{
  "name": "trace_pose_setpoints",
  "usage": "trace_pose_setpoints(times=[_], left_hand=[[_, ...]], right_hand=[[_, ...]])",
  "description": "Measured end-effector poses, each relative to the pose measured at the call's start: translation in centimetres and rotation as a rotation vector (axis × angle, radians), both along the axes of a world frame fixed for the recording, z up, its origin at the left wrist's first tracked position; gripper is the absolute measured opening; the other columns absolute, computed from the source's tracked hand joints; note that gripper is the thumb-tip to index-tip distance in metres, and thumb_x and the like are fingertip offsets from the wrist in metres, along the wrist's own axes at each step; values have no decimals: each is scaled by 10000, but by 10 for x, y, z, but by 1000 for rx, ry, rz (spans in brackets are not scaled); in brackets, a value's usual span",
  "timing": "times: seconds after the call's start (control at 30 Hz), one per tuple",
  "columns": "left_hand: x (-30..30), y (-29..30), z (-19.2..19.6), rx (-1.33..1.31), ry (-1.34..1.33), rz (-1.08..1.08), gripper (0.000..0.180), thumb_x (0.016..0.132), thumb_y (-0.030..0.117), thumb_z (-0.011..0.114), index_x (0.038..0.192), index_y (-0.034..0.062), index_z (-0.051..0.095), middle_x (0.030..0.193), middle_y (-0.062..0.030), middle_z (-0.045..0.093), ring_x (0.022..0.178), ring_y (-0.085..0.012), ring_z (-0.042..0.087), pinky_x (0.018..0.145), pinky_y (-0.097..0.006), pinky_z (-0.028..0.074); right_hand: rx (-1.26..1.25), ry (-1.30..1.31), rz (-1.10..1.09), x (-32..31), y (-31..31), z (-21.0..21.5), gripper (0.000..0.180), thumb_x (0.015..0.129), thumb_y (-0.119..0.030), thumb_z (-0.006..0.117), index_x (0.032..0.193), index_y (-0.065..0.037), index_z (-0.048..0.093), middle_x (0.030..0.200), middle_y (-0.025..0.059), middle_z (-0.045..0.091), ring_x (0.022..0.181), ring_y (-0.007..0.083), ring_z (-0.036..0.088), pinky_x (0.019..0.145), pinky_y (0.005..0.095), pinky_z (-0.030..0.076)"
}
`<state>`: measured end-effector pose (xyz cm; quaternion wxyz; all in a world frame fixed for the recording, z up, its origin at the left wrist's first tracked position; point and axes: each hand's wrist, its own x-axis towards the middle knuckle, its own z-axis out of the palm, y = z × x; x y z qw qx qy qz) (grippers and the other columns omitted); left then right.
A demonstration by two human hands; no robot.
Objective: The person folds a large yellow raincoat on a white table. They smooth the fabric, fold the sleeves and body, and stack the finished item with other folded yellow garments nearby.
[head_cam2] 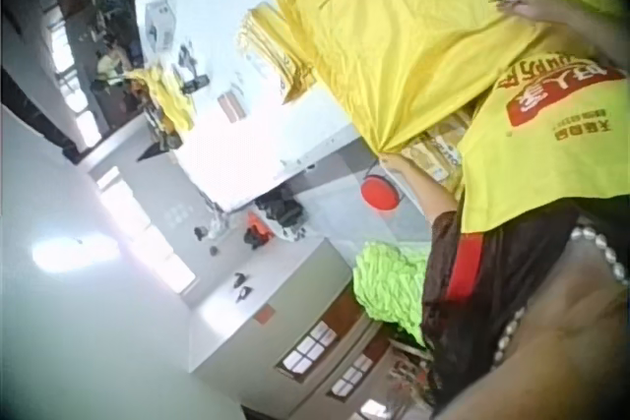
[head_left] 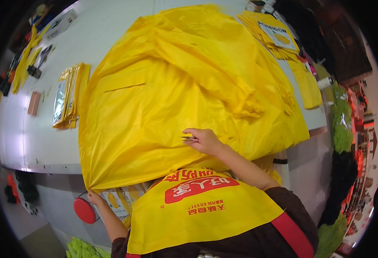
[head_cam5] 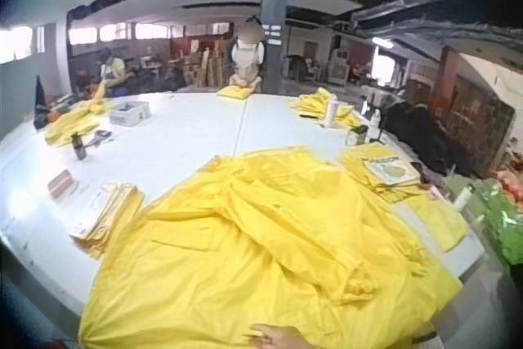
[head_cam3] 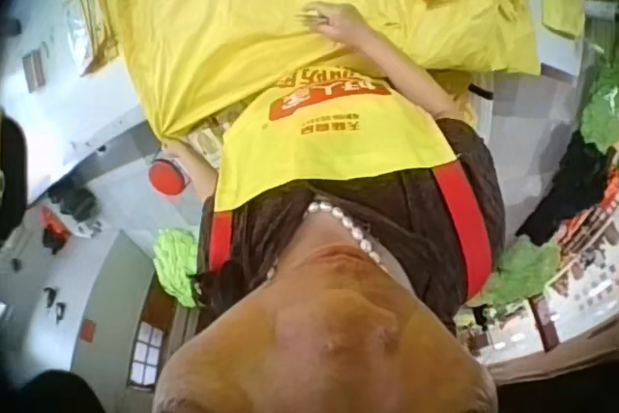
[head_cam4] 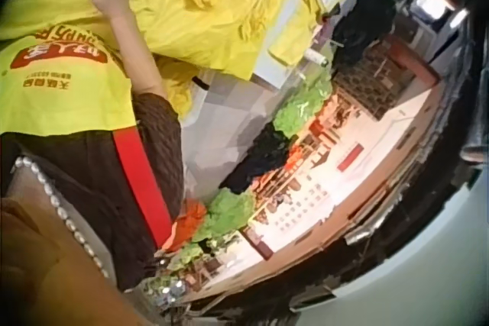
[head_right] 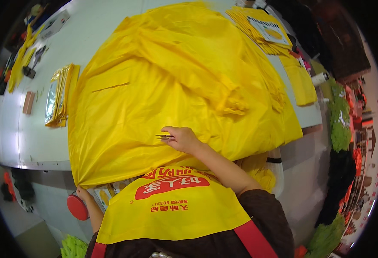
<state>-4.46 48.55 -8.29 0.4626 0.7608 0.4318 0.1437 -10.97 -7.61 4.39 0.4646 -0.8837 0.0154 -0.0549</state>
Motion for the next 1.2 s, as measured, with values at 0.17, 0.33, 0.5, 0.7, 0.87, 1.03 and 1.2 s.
trace_pose_setpoints(times=[0.17,0.33,0.5,0.7,0.87,1.03,1.2], left_hand=[[46,-122,62,799,-339,-201,395,818,210,619,1093,-60,535,1117,-236,543,1046,-353,502,922,-396,387],[34,-445,129,-146,-491,-1180,234,850,125,597,1046,-3,579,1003,-84,606,927,-178,574,825,-306,458],[-2,-623,132,-7,-291,-1583,544,792,343,655,1154,-33,499,1043,-170,595,977,-249,574,842,-331,450],[17,-560,150,-1551,2,-1039,197,900,233,498,1011,78,548,959,-113,613,847,-237,618,765,-373,517],[0,-507,168,-1855,-126,-976,225,926,295,458,1025,108,537,1029,-136,606,958,-292,598,826,-442,502],[-9,-487,173,-1913,-131,-798,270,930,341,439,1044,118,541,1056,-128,604,973,-296,591,839,-456,490],[-11,-459,148,-2017,-181,-795,389,933,410,383,1083,88,542,1067,-149,599,962,-305,594,839,-449,486]], right_hand=[[-88,-269,-386,-48,-120,16,169,866,-119,558,972,-4,623,826,103,642,696,142,600,640,241,472],[-5,-1,-666,-58,-236,8,265,874,-187,519,1047,1,587,929,175,635,852,265,623,749,313,482],[504,146,-419,-35,-199,11,278,887,-223,504,1055,-23,598,882,89,636,775,143,600,656,242,465],[757,-22,-416,-57,-192,30,245,877,-194,547,1061,-43,607,863,-8,607,648,14,475,522,164,366],[762,-76,-196,-44,-144,55,235,854,-106,585,1074,-24,600,866,-11,603,564,-13,375,533,131,333],[677,-41,-90,-23,-97,35,182,858,-112,585,994,9,596,828,-6,593,647,37,449,588,186,381],[550,10,-45,-13,-77,60,214,808,-133,647,962,4,587,800,-7,582,663,66,483,573,210,400]])
